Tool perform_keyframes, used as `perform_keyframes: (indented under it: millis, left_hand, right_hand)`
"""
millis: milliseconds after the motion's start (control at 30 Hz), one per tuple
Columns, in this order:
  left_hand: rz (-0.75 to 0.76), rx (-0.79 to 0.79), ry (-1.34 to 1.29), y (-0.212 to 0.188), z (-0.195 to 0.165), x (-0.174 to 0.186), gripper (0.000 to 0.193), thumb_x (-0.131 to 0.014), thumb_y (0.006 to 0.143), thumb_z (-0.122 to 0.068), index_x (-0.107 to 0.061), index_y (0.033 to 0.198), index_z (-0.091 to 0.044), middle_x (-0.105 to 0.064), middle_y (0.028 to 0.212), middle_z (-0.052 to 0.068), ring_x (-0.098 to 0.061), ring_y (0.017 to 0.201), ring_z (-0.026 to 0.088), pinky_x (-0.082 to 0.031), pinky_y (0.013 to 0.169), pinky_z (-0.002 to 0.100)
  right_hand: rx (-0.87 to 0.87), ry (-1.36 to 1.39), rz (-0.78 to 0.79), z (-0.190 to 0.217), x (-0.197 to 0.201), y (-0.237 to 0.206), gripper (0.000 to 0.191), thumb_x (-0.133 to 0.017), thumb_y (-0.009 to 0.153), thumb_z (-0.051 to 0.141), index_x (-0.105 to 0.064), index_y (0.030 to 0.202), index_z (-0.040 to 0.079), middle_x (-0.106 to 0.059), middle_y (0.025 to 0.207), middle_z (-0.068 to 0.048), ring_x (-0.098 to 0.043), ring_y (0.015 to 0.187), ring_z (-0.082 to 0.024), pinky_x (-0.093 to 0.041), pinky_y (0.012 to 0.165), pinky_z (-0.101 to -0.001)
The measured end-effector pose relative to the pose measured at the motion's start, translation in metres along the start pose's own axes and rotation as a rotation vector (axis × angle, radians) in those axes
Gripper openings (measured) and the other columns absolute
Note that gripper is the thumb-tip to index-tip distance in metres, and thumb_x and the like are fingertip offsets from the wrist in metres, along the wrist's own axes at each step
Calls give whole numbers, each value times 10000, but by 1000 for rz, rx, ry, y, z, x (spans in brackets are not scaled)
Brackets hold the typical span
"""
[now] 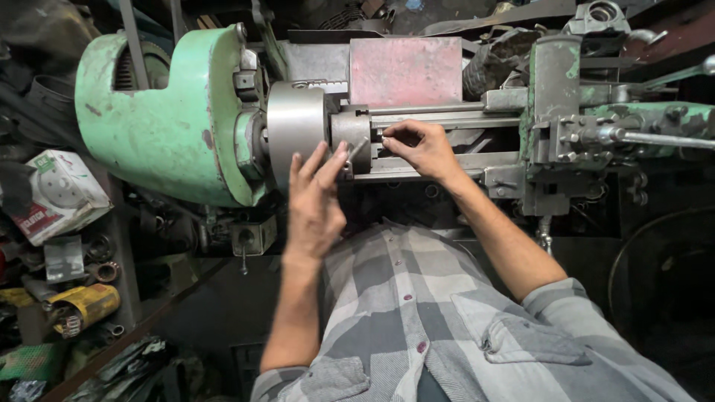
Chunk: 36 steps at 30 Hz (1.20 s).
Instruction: The person operates a lathe, fitting a metal workpiece into the chuck and tightening it with a chuck key, then carries a small part to a workbench. There they place a punch on the engine component and strike it with a hammer, then handle the engine cylinder casting on the bench.
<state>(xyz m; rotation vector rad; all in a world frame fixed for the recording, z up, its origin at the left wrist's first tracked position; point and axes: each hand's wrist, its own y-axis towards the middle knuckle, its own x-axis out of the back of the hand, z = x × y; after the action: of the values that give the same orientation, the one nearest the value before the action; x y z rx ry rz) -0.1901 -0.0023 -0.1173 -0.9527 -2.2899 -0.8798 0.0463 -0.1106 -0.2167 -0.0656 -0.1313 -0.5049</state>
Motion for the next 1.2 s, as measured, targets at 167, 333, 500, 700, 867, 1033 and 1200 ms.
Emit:
perform_keyframes:
  millis: [167,333,500,700,867,1033,1200]
  left_hand:
    - [209,-185,136,27,21,37,801,-626,677,174,-652,1387,-196,-688,1367,-27,-530,1382,268,-237,1272,540]
    - [210,-244,111,36,18,52,771,-640,654,182,-720,1302,-230,-739,1247,-58,-582,1276,256,-299,1252,535]
    - [243,-146,45,27,9,61,742,-612,655,172,-727,1289,-195,-742,1272,-43,-580,1250,275,-405,1188,452]
    - [135,-206,69,18,-9,78,763,-580,614,158,-734,1281,-181,-729,1238,-17,-596,1250,269,-353,1213,513]
    - [98,-175,55,15,-18,84,737,-573,616,143,-739,1253,-189,-741,1197,-17,-580,1250,282,-327,1207,521]
    - [64,-185,64,7,-27,86,590,-667,758,75,-727,1276,-201,-735,1190,-19,-581,1233,273,-319,1215,516]
    - [-59,-155,74,7,-35,81,561,-660,749,82,-761,1224,-200,-761,1126,-22,-617,1181,253,-309,1221,518]
  right_hand:
    - [-24,19,26,-5,0,0,167,-759,954,51,-730,1106,-12,-741,955,-25,-671,857,-57,-562,768,-218]
    - [1,0,17,-6,-9,-11,163,-762,958,49,-727,1104,-14,-737,951,-24,-659,839,-57,-554,748,-217]
    - [-27,-101,-2,21,-17,-25,177,-758,962,86,-730,1121,12,-740,928,-38,-657,822,-69,-544,732,-239]
    - [353,-326,-117,116,-34,-53,262,-721,967,68,-674,1223,39,-693,1094,-121,-691,1005,-252,-554,878,-333]
    - [508,-526,6,179,-56,-72,291,-748,908,70,-685,1192,50,-672,1037,-142,-687,940,-330,-550,815,-385]
    - [439,-588,34,192,-40,-69,315,-695,857,-24,-701,1160,60,-703,1003,-110,-719,880,-299,-567,759,-381]
    - [437,-628,-2,197,-28,-73,229,-755,896,71,-701,1118,72,-710,976,-97,-719,890,-298,-565,780,-394]
